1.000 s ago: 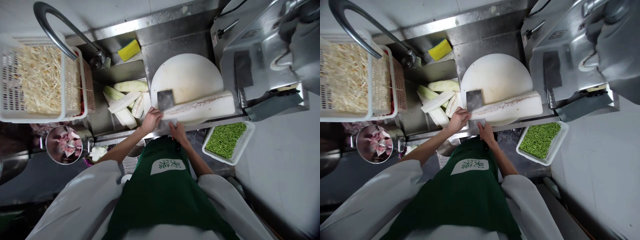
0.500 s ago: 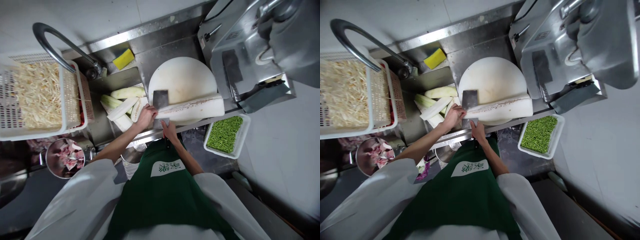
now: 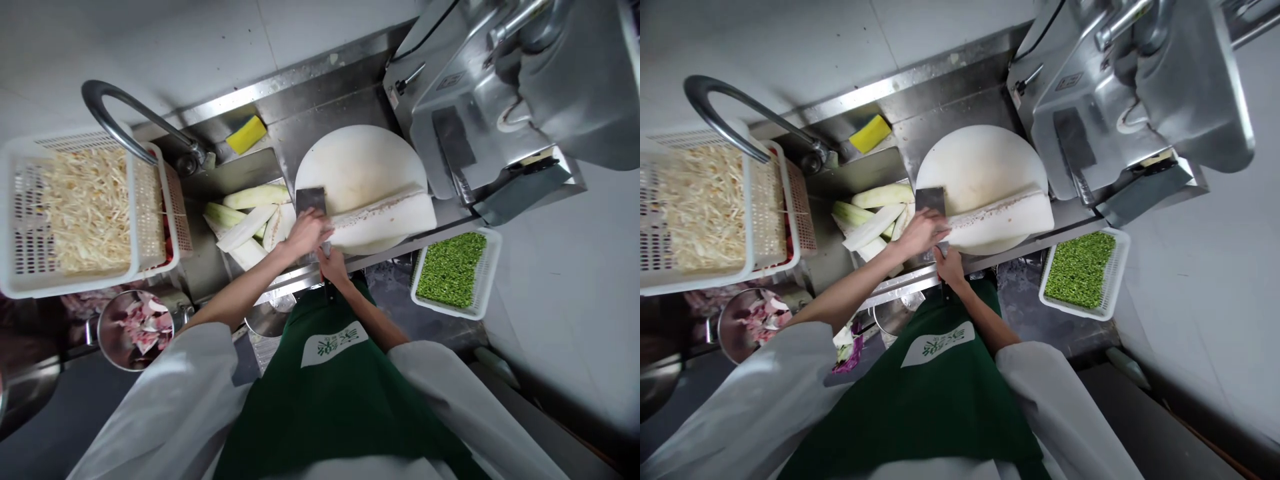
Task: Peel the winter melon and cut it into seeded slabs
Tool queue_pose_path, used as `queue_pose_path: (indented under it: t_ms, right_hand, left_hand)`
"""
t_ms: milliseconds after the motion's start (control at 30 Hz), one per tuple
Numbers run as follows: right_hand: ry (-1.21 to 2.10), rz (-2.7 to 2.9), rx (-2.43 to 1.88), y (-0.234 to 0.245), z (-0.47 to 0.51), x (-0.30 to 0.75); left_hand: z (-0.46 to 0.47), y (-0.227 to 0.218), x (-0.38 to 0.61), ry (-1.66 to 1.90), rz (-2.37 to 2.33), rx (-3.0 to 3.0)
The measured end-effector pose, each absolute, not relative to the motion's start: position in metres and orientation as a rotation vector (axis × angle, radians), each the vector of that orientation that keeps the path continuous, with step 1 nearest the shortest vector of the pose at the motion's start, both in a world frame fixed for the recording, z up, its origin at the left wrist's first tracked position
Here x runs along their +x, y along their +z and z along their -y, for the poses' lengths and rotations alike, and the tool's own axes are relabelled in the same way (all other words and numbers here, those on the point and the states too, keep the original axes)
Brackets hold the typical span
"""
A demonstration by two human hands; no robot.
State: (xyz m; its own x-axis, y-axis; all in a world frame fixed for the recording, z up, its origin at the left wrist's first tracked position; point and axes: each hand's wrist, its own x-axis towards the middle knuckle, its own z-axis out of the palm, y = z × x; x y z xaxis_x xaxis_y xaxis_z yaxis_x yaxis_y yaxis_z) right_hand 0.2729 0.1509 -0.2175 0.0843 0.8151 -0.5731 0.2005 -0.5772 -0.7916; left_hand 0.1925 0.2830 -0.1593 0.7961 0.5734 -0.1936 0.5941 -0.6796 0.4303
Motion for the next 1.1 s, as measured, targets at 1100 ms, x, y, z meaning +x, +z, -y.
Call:
queue_pose_path:
  t_ms: [1100]
  right_hand:
    - [1.474, 1.479, -1.679, -0.197, -0.161, 0.266]
  left_hand:
    - [-0.259, 0.001, 0.204, 0.596, -0.858, 1.968]
